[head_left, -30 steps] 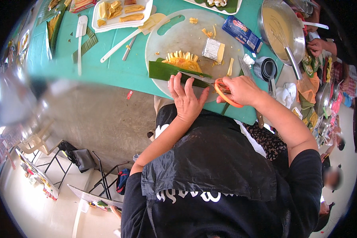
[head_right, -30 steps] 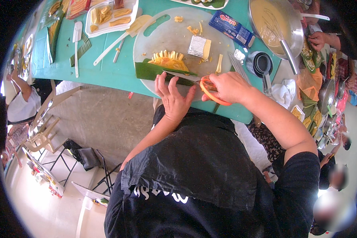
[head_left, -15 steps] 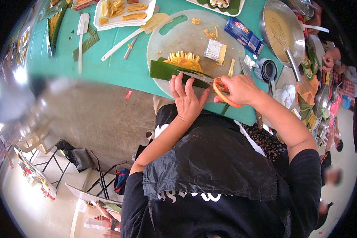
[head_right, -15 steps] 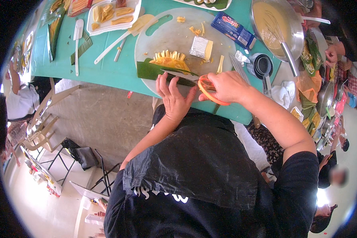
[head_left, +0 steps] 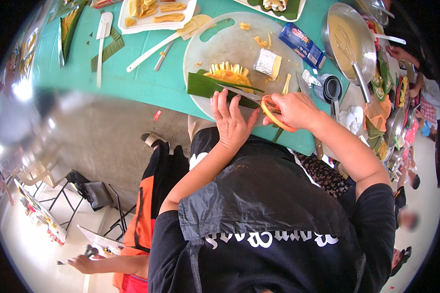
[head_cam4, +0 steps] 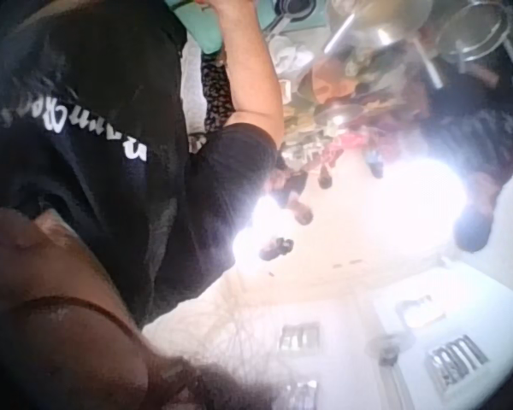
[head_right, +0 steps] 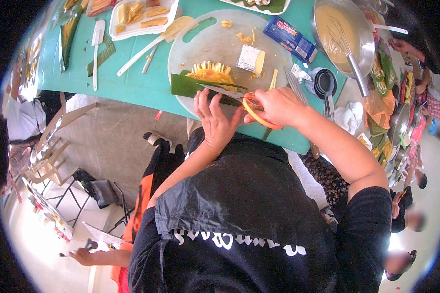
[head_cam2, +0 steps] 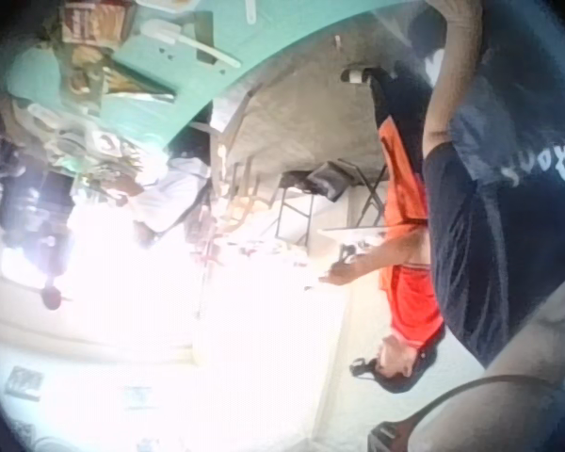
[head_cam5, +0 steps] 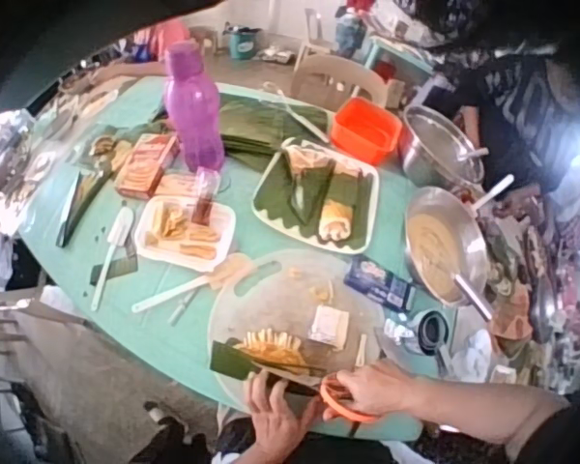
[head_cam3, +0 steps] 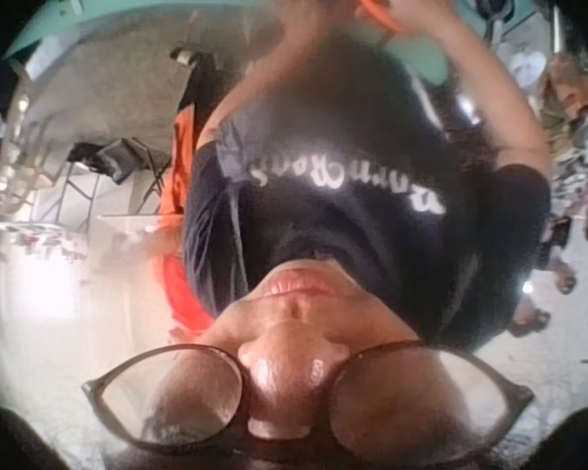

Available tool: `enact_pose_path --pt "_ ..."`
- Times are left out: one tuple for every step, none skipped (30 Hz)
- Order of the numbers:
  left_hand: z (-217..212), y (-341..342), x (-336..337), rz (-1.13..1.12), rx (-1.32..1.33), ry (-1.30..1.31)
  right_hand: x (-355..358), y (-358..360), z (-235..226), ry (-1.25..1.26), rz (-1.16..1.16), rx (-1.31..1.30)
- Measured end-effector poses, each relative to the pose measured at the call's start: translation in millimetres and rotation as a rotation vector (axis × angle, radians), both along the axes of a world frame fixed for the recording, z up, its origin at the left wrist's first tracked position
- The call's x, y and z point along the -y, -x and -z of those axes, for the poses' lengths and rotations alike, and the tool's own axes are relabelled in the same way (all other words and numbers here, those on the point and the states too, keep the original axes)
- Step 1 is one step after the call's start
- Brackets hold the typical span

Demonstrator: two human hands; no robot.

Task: The person assembles a food item by arranging thin yellow strips on a green leaf base. They use orange scissors to trim the edges of the leaf and then fold it into a cone shape. The person handles the leaf and strips by hand, occasionally adjusting the arrangement of the strips.

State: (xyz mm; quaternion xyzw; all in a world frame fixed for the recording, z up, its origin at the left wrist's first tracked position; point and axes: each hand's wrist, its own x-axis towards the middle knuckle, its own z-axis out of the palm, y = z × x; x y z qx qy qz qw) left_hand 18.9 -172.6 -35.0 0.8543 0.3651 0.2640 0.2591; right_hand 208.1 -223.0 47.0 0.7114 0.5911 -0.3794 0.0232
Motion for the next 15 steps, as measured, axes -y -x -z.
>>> enact_pose_path --pt "0.1 0.4 -0.2 0.003 0.002 0.004 -0.2 0.3 0.3 0.010 0.000 -0.003" --pt "0.2 0.6 -0.2 0.005 0.005 0.008 -0.5 0.6 0.3 0.004 0.001 -0.002" --pt "1.1 0.7 0.0 0.003 0.005 0.004 -0.7 1.0 0.2 -0.001 0.003 -0.001" --pt "2.4 0.8 0.5 0.001 0.005 0.001 -1.1 1.3 -0.1 -0.006 0.005 0.000" --pt "2.6 0.8 0.4 -0.001 0.004 -0.002 -1.6 1.7 -0.5 -0.009 0.000 0.005" --pt "2.5 1.0 0.5 -0.001 0.003 -0.001 -2.2 1.9 -1.0 -0.012 -0.005 0.011" --pt "2.2 1.0 0.6 -0.001 0.002 0.001 -2.9 2.2 -1.8 -0.014 -0.010 0.016" --pt "1.9 1.2 0.8 -0.001 0.000 0.002 -5.3 2.8 -4.0 0.016 -0.012 0.017" --pt "2.3 1.2 0.9 -0.003 0.003 0.002 -8.8 3.5 -7.4 0.046 -0.015 0.017" --pt "2.9 1.0 1.0 -0.004 0.007 0.001 -10.8 4.0 -9.3 0.076 -0.017 0.018" --pt "2.5 0.8 0.5 -0.004 0.010 0.001 -10.3 4.6 -8.7 0.043 -0.008 0.015" --pt "1.7 0.8 0.2 0.003 0.008 0.006 -9.2 5.3 -7.4 0.010 0.002 0.013" --pt "0.7 0.9 0.0 0.010 0.006 0.010 -8.3 5.8 -6.1 -0.023 0.011 0.010" --pt "-0.3 1.0 -0.3 0.016 0.004 0.015 -7.8 5.4 -5.0 -0.019 0.009 0.010" --pt "-0.4 1.2 -0.4 0.016 0.001 0.013 -7.7 4.4 -3.8 -0.014 0.008 0.009"
